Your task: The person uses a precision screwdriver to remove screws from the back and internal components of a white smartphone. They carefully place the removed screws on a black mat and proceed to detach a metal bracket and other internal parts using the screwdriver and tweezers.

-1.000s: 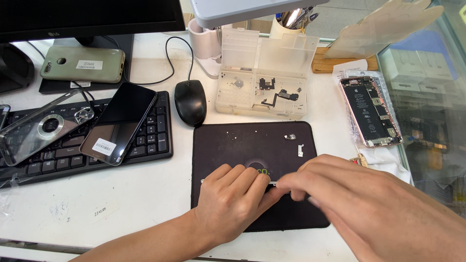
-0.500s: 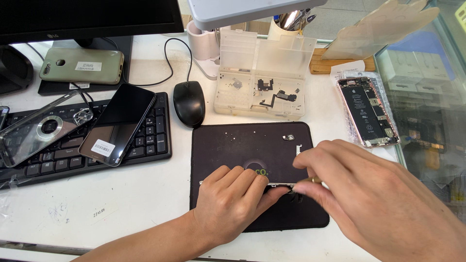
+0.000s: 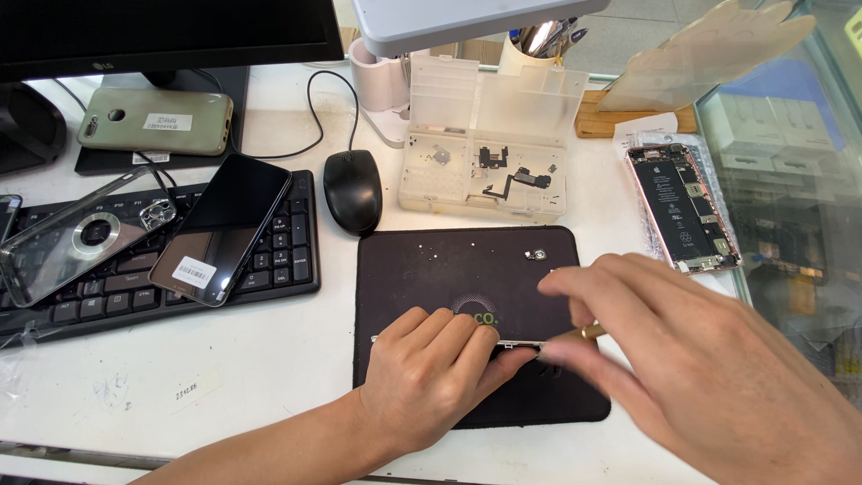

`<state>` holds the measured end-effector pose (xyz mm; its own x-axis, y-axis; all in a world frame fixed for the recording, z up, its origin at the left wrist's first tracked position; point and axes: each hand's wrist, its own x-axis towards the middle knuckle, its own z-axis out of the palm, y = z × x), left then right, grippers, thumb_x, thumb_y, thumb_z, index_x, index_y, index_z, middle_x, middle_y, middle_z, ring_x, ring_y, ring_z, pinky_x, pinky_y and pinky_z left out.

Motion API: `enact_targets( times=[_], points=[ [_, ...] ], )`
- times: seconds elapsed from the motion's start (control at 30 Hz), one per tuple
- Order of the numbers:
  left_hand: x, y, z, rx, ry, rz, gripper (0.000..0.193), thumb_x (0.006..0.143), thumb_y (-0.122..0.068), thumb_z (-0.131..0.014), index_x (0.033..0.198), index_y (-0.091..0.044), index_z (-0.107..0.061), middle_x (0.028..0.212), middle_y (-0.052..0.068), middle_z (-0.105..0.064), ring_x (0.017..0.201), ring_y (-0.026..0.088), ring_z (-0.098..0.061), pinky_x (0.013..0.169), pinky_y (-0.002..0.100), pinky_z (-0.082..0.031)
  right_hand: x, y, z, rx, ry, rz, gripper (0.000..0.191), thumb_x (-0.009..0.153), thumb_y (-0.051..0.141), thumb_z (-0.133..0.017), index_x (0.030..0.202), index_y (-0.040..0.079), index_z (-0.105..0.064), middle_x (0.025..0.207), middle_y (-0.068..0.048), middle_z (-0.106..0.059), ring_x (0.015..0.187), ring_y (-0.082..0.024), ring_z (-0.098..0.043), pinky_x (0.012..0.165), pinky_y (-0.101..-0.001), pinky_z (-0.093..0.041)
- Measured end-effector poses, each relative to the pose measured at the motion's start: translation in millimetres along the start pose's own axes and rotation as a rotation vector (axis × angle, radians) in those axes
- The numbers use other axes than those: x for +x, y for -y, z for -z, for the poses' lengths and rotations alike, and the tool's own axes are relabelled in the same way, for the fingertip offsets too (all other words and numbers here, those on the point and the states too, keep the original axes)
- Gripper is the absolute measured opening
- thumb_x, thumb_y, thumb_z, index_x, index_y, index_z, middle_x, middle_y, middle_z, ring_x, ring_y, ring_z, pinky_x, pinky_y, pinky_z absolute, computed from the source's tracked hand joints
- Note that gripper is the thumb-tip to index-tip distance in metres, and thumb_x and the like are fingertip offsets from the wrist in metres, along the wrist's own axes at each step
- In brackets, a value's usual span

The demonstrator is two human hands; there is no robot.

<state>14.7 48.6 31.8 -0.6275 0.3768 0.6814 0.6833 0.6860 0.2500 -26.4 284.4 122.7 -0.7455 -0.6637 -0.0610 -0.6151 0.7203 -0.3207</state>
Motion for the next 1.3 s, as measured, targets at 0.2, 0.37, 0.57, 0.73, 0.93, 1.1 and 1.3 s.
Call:
enact_targets(
  times=[0.2,0.37,0.57,0.73,0.93,1.1,1.3],
  points=[
    [-1.2,0.1,-1.5,-0.020,0.017,0.008,0.035,0.087,-0.029,-0.088,0.072,-0.008,-0.064,0.059,0.000,-0.052,0.051,0.014,-0.049,0.047,0.030,-0.032,-1.5,-8.0,-3.7,0.088,-0.011,0.138,0.054,0.090,0.034,-0.072,0.137,0.012,-0.059,0.103,0.001,-0.071,0.093,-0.015,-0.069,0.076,-0.0302,-0.061],
    [-2.3,-0.9,0.0,-0.027,0.043,-0.001,0.032,0.088,-0.027,-0.088,0.076,-0.007,-0.066,0.062,0.001,-0.055,0.053,0.013,-0.050,0.048,0.030,-0.033,-9.6,-14.6,-4.5,0.230,-0.022,0.059,0.051,0.089,0.023,-0.075,0.138,0.012,-0.063,0.103,0.002,-0.071,0.090,-0.011,-0.073,0.076,-0.0273,-0.060],
    [-10.2,-0.5,14.9,0.057,0.090,-0.153,0.018,0.088,-0.012,-0.080,0.095,0.002,-0.071,0.080,0.007,-0.064,0.065,0.016,-0.057,0.055,0.030,-0.040,-11.4,-14.6,-1.0,0.341,-0.424,0.077,0.041,0.078,0.003,-0.077,0.117,0.002,-0.063,0.097,-0.007,-0.077,0.093,-0.017,-0.077,0.084,-0.0325,-0.062],
    [-19.5,-0.4,30.8,0.071,0.200,-0.278,0.025,0.090,-0.010,-0.069,0.105,0.009,-0.071,0.093,0.017,-0.069,0.080,0.025,-0.068,0.068,0.034,-0.054,25.3,-9.4,-17.6,0.400,-0.523,0.171,0.022,0.078,-0.001,-0.082,0.095,0.005,-0.071,0.098,-0.010,-0.077,0.088,-0.017,-0.078,0.080,-0.0327,-0.065],
    [-24.9,1.9,33.7,0.080,0.200,-0.355,0.033,0.088,-0.014,-0.066,0.108,0.012,-0.071,0.097,0.021,-0.070,0.087,0.031,-0.071,0.077,0.040,-0.060,75.8,3.1,-49.7,0.213,-0.301,0.178,0.020,0.085,0.004,-0.075,0.104,0.005,-0.073,0.099,-0.009,-0.073,0.081,-0.023,-0.073,0.071,-0.0335,-0.061],
    [-28.5,1.4,26.1,0.035,0.159,-0.320,0.026,0.098,-0.014,-0.066,0.109,0.009,-0.071,0.095,0.020,-0.070,0.087,0.031,-0.072,0.077,0.042,-0.061,92.8,12.4,-65.3,0.159,-0.049,0.041,0.044,0.084,-0.001,-0.064,0.125,0.014,-0.071,0.107,-0.008,-0.061,0.075,-0.023,-0.072,0.070,-0.0362,-0.061],
    [-32.6,3.2,26.2,0.014,0.148,-0.298,0.029,0.095,-0.016,-0.066,0.108,0.010,-0.071,0.093,0.020,-0.069,0.085,0.031,-0.071,0.075,0.041,-0.061,102.3,16.1,-76.2,0.112,0.025,0.029,0.052,0.085,-0.002,-0.064,0.131,0.019,-0.070,0.106,-0.007,-0.056,0.078,-0.022,-0.069,0.070,-0.0361,-0.060]
  ],
)
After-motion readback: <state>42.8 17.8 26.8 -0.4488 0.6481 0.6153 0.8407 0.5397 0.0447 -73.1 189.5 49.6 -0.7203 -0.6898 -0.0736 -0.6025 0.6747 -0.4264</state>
